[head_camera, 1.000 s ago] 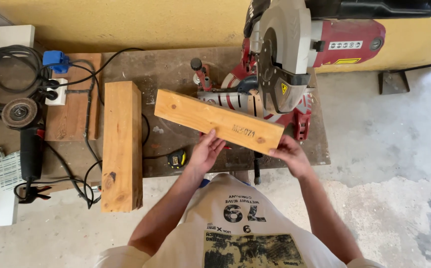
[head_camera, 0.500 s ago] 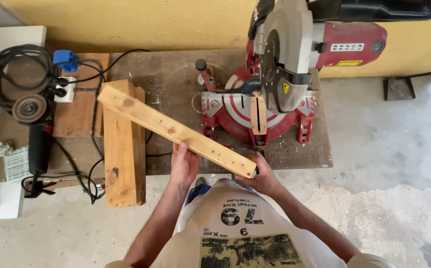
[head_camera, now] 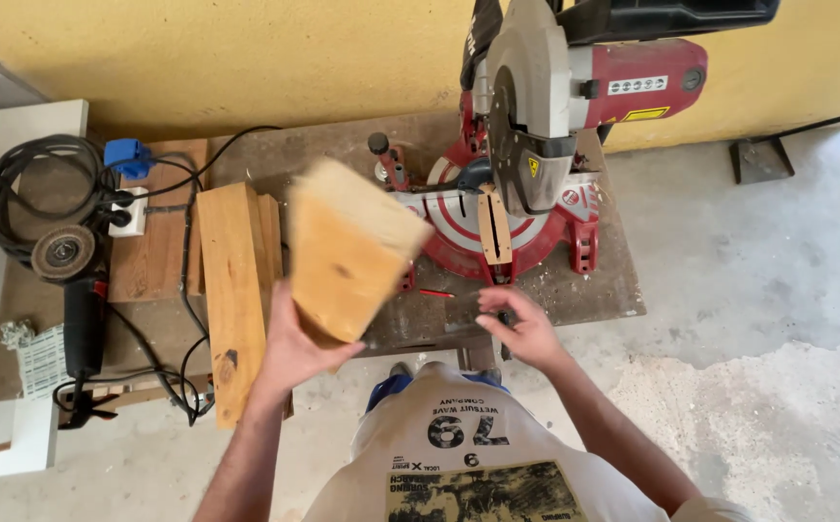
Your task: Sanding, measuring, marking, and cutting wooden blocks using an angle grinder and a miter saw
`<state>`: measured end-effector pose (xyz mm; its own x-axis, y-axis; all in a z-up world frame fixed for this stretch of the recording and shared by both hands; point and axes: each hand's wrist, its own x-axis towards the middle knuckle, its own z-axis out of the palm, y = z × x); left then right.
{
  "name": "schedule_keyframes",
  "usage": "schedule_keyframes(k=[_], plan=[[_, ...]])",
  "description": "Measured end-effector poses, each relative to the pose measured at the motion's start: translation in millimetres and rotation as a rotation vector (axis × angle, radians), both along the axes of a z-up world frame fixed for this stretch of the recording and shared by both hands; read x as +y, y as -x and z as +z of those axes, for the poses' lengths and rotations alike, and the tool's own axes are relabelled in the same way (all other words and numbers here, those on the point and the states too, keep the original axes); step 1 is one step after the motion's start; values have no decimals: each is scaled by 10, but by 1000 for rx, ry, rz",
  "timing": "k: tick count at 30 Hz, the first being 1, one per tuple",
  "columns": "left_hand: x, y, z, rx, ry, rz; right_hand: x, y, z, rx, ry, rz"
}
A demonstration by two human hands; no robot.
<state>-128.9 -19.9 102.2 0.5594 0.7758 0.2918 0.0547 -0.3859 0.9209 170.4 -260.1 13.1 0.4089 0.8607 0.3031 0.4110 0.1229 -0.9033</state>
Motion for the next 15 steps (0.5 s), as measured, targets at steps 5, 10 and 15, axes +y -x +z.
schedule_keyframes(k=[5, 10, 15], plan=[[-205, -337, 78, 407, -400, -208, -352, -380, -246, 404, -7, -368], [-154, -834, -219, 566, -593, -379, -562, -706, -331, 629, -362, -335], [-31, -1470, -447, 580, -751, -463, -759, -976, -655, 466, -261, -383]])
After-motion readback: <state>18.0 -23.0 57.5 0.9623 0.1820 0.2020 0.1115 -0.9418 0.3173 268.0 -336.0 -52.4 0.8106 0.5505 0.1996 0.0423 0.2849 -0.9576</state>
